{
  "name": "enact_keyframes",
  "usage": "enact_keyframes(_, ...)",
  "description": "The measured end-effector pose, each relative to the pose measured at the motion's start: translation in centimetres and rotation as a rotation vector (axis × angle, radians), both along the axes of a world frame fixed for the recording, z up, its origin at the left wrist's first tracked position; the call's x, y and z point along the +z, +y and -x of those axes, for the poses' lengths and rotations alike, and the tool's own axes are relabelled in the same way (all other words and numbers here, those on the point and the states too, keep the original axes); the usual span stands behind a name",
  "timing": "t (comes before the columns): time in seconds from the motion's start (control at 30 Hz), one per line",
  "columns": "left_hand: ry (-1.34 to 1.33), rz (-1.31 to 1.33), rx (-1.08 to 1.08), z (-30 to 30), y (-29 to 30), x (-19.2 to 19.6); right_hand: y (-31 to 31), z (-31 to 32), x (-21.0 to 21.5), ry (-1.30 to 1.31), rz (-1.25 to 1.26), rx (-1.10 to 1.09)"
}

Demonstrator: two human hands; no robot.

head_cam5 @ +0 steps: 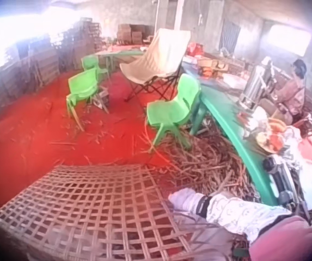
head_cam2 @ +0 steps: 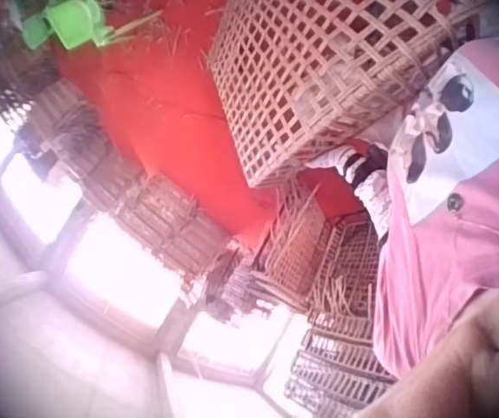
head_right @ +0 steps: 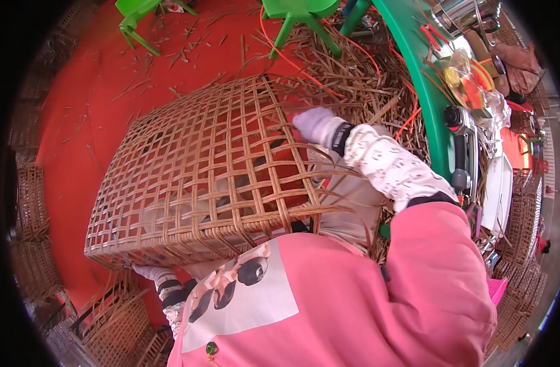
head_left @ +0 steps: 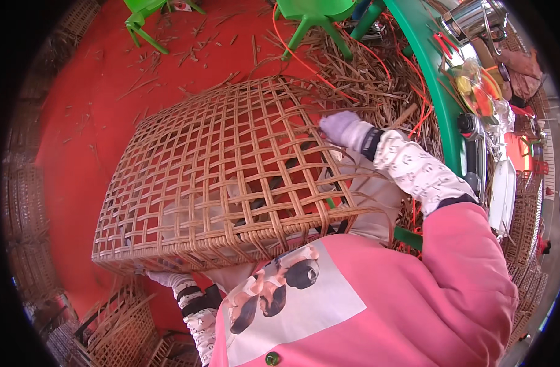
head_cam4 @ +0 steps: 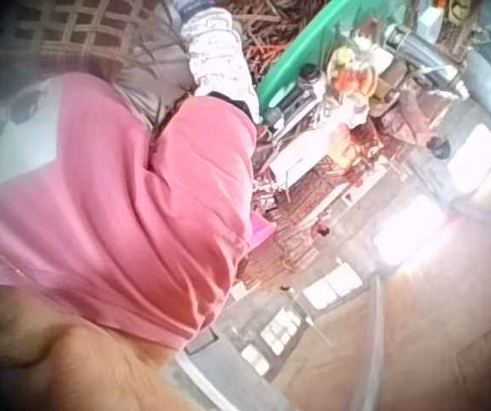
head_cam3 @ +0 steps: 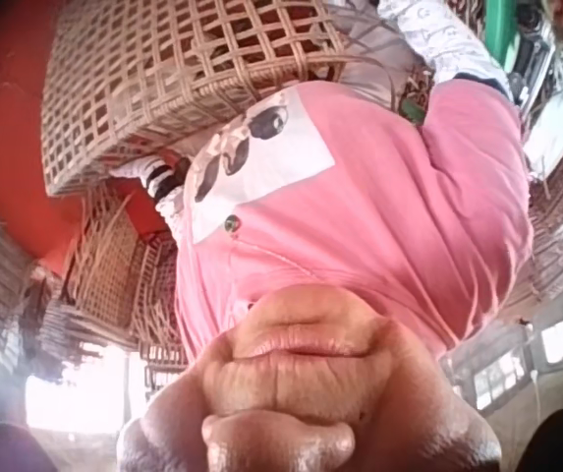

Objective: Constructing a woven basket frame using a pneumatic stapler and hand tools.

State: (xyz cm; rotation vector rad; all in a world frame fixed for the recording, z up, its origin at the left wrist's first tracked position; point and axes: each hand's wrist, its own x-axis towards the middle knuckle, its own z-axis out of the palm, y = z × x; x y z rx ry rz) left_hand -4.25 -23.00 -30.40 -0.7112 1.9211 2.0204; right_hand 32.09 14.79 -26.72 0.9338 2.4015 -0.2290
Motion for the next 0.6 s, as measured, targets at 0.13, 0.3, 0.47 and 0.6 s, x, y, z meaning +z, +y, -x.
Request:
enact_keyframes(0.13, 0.076, 0.03, -0.02, -0.7, 0.3, 0.7, -1.2, -2.0, -0.9, -0.031, 0.105, -0.04)
enact_keyframes(0.3, -0.013, 0.005, 0.027, -0.5, 0.1, 1.0, -1.4, -3.7, 0.7, 0.835, -0.314, -0.116)
enact_keyframes(0.47, -0.048, 0.004, 0.055, -0.9, 1.3, 1.1, -7.2, -5.7, 4.9, 0.94, 0.394, -0.739)
enact_keyframes(0.6, 0.012, 0.03, 0.004, 0.1, 0.2, -0.2, -11.7, -3.3, 8.4, 1.125, 1.274, -1.412)
